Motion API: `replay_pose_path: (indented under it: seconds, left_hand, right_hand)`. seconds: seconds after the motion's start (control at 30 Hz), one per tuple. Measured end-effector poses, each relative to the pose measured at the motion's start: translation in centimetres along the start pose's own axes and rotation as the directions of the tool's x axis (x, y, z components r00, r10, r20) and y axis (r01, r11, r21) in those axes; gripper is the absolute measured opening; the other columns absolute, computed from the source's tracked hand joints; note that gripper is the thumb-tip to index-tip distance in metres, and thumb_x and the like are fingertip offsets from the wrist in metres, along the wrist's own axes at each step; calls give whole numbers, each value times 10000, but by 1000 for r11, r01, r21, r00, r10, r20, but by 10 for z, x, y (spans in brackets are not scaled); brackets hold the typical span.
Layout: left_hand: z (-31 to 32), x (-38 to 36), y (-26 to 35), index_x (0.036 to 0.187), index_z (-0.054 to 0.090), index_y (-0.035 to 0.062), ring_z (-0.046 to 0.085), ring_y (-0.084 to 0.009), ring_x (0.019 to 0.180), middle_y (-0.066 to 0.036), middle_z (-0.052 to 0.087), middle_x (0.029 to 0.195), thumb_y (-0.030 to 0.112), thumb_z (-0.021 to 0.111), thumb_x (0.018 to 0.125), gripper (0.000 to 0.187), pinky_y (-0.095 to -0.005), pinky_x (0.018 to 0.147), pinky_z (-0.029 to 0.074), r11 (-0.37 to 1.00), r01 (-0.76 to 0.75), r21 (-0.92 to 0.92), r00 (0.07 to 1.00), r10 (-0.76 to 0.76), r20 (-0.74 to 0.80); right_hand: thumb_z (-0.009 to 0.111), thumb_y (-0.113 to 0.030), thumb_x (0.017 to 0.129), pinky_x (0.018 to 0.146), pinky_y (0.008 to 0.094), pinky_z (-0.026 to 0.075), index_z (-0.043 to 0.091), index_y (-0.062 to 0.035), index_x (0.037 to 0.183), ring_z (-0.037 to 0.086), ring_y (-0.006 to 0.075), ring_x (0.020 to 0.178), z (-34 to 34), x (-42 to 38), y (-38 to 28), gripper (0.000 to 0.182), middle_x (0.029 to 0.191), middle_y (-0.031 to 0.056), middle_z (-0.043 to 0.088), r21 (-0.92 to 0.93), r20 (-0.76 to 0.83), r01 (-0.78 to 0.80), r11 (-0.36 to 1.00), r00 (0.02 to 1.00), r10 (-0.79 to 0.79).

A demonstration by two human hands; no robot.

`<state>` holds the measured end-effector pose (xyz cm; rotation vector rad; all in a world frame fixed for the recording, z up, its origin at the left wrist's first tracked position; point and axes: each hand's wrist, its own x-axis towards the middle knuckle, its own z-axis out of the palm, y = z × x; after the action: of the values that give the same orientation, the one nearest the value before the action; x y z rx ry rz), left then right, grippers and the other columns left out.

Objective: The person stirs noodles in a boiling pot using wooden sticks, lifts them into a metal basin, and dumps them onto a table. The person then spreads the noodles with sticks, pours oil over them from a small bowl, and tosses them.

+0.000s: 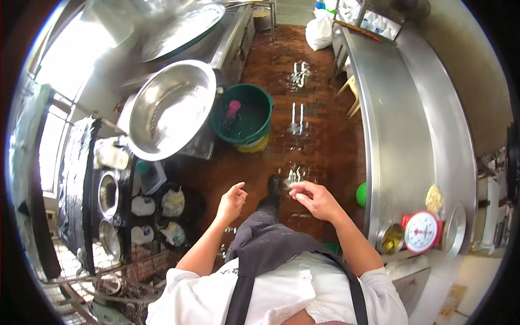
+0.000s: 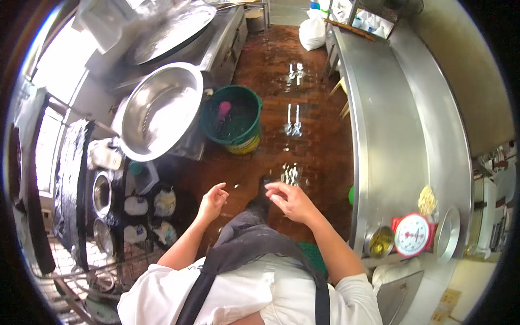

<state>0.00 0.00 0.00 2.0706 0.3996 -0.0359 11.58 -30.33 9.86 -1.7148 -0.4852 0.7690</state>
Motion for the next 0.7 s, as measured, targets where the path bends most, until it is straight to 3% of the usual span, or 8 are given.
replay_pose_path:
  seconds: [0.07,0.1,0.17,0.2,0.37,0.5,0.63,0.7]
  left_hand:
    - [1,34,-1,1279,616,38,685,-191,749,-104,725,923,95,617,916,367,-328,737,546,997,-69,-44,997,69,15]
    - [79,107,13,1256,629,35,681,-182,741,-97,721,889,97,612,918,344,-332,720,539,989,20,-146,993,-2,121]
    - [76,203,53,1255,628,32,683,-190,748,-101,717,870,109,609,924,340,-338,715,534,991,2,-133,979,25,202]
    - [78,255,83,1256,630,39,677,-201,743,-110,709,841,137,603,930,342,-353,711,530,976,-183,-118,967,200,157]
    - [95,412,232,1264,635,59,697,-239,827,-169,717,923,179,615,937,350,-373,771,538,953,-289,-89,835,297,464]
    - [124,513,293,1240,648,48,681,-287,794,-154,710,909,191,615,935,338,-382,768,534,858,-467,-215,742,513,432]
    - [141,599,302,1249,644,53,688,-287,808,-151,709,900,173,627,933,338,-386,775,535,846,-521,-115,771,524,362]
    - [135,633,299,1251,645,56,693,-277,804,-154,714,895,177,625,946,329,-374,764,534,924,-366,-110,856,380,351]
  right_hand:
    - [579,-34,977,931,301,518,604,-13,1269,654,150,1009,-7,-5,8,294,1097,80,694,-27,-98,77,997,992,-80]
    - [578,-34,979,922,300,525,600,-7,1263,659,150,997,-90,23,7,286,1089,86,696,-65,-122,-137,988,984,128]
    - [574,-31,982,923,307,530,589,-2,1267,666,164,1005,-128,74,10,287,1088,96,698,10,-224,-119,993,967,118]
    - [576,-29,980,912,303,534,596,-3,1259,671,165,995,-158,102,-3,281,1082,95,701,-5,-290,-89,996,953,84]
    - [574,-11,974,903,301,546,587,4,1261,680,181,992,-258,145,-15,288,1078,111,698,25,-506,-83,996,859,84]
    - [559,-7,980,915,314,545,573,-2,1282,674,193,1003,-336,193,1,303,1100,127,689,115,-565,-99,988,812,147]
    - [561,-31,984,881,303,545,596,7,1254,681,177,967,-431,273,-1,275,1060,103,709,35,-528,-99,994,843,103]
    - [572,-43,981,863,299,543,604,1,1248,683,171,953,-490,331,0,273,1047,97,715,-43,-498,-56,997,866,27]
